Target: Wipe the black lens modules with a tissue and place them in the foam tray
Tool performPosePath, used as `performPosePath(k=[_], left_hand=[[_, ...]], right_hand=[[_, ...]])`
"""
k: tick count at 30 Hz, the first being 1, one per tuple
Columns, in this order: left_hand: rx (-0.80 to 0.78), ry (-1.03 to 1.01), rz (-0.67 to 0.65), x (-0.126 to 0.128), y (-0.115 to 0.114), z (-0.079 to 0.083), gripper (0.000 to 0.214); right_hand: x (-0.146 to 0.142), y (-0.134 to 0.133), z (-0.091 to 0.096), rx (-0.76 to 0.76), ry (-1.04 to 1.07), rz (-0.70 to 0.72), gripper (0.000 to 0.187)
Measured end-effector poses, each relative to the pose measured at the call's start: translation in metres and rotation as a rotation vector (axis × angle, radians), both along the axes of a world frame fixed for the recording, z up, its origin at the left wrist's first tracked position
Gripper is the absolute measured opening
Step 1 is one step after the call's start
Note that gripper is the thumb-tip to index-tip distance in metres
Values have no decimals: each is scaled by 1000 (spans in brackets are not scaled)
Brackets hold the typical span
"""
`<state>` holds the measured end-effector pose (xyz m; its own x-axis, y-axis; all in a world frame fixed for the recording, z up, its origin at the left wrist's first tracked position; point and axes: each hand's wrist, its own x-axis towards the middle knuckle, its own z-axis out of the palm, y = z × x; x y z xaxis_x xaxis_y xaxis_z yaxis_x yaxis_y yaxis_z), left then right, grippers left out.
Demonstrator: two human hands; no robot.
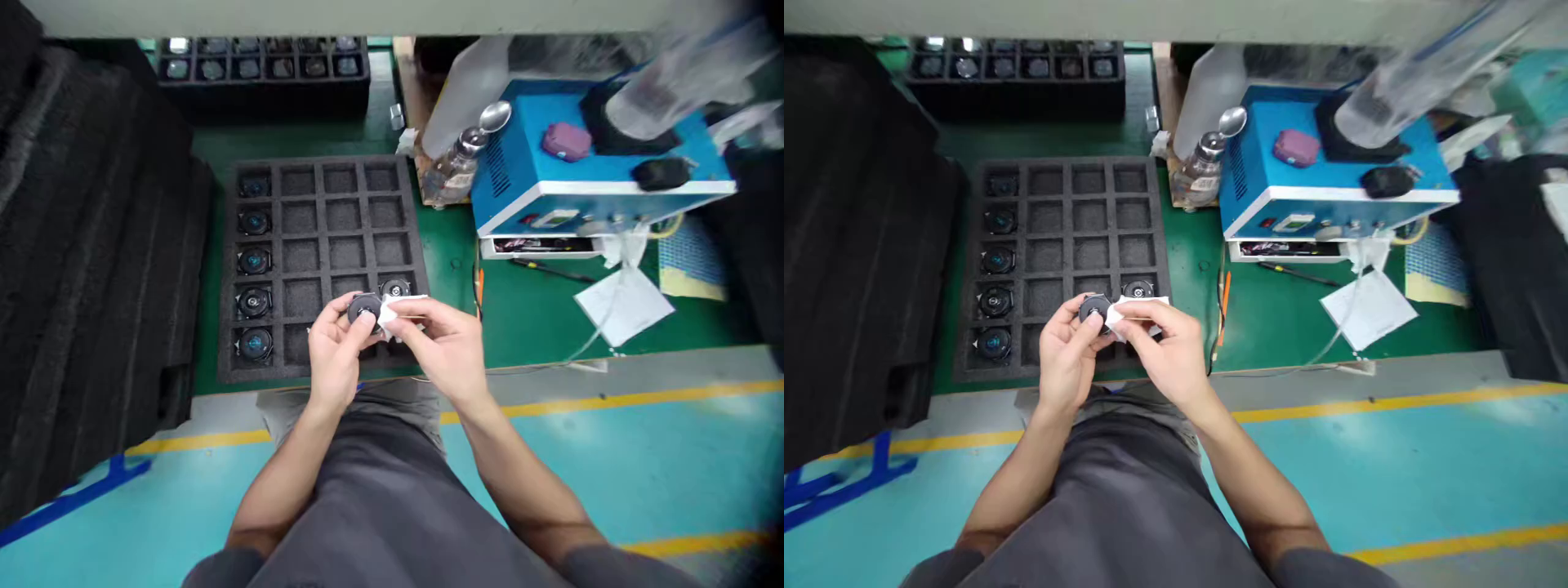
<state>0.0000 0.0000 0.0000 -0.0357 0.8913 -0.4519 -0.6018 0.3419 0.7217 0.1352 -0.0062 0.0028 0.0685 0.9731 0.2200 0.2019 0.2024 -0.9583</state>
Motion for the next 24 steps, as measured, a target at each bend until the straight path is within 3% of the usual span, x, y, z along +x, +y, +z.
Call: performPosePath(k=[4, 8, 14, 17, 24], left_hand=[[24, -3, 20, 1, -2, 0, 58], [3, -59, -78, -1, -4, 1, 59], [-51, -204, -145, -16, -3, 7, 51], [-57, -224, -154, -19, -2, 8, 50], [-54, -200, -160, -16, -4, 6, 50]], right_hand=[[-15, 8, 2, 66, -4, -83, 3], [-25, 26, 7, 101, -9, -78, 8], [-9, 50, 9, 82, 239, -200, 9], [2, 46, 10, 107, 253, -227, 9], [4, 25, 9, 82, 187, -123, 4]])
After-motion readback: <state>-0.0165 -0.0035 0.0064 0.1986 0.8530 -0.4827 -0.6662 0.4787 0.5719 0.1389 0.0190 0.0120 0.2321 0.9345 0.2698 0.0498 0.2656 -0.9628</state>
